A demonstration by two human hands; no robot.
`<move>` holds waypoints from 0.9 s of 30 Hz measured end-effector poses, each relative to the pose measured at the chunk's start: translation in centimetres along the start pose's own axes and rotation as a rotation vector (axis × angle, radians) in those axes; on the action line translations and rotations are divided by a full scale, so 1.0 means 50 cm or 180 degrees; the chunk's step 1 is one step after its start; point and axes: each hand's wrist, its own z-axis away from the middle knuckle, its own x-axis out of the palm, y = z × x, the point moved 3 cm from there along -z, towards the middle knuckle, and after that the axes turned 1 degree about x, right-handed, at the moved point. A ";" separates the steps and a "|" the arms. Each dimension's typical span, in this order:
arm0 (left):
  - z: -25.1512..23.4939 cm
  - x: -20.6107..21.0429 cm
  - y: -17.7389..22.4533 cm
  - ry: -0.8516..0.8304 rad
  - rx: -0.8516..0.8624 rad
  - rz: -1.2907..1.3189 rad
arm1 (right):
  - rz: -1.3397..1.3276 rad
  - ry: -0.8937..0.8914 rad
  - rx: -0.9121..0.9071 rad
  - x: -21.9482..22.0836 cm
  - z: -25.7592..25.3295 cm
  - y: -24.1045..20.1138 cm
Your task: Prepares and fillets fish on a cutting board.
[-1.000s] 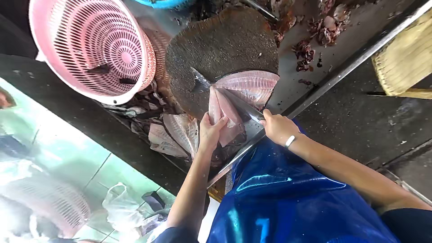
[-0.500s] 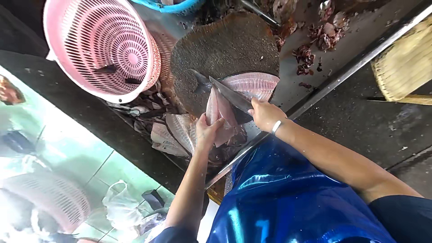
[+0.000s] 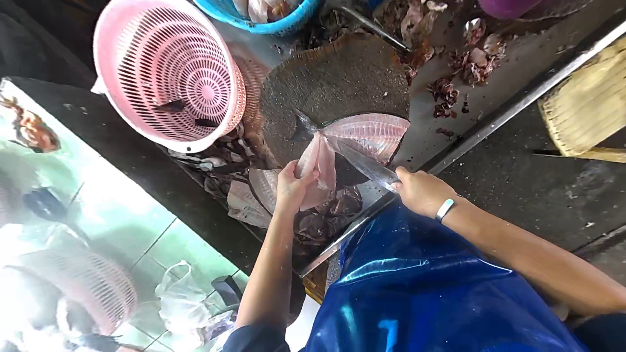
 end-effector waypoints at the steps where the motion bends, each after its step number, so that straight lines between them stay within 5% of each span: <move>1: 0.002 0.000 -0.002 0.0002 -0.0014 0.0005 | -0.0057 0.0015 -0.0052 -0.001 -0.014 -0.011; 7: 0.026 0.012 -0.003 -0.0115 0.0187 -0.0082 | -0.0035 -0.0102 -0.0145 -0.024 -0.079 -0.075; 11: 0.000 -0.042 0.039 0.0231 0.0239 -0.0371 | 0.0219 -0.0366 -0.0141 -0.030 -0.045 -0.051; 17: -0.018 -0.066 0.049 0.0047 0.0114 -0.0737 | 0.0036 -0.0175 -0.0066 -0.031 -0.007 -0.017; 21: -0.011 -0.062 0.048 -0.0015 0.0173 -0.0721 | -0.0532 -0.0045 -0.0178 -0.004 -0.066 -0.039; 27: -0.042 -0.122 0.101 0.0301 0.0330 -0.1202 | -0.0152 -0.0482 -0.0294 -0.046 -0.056 -0.068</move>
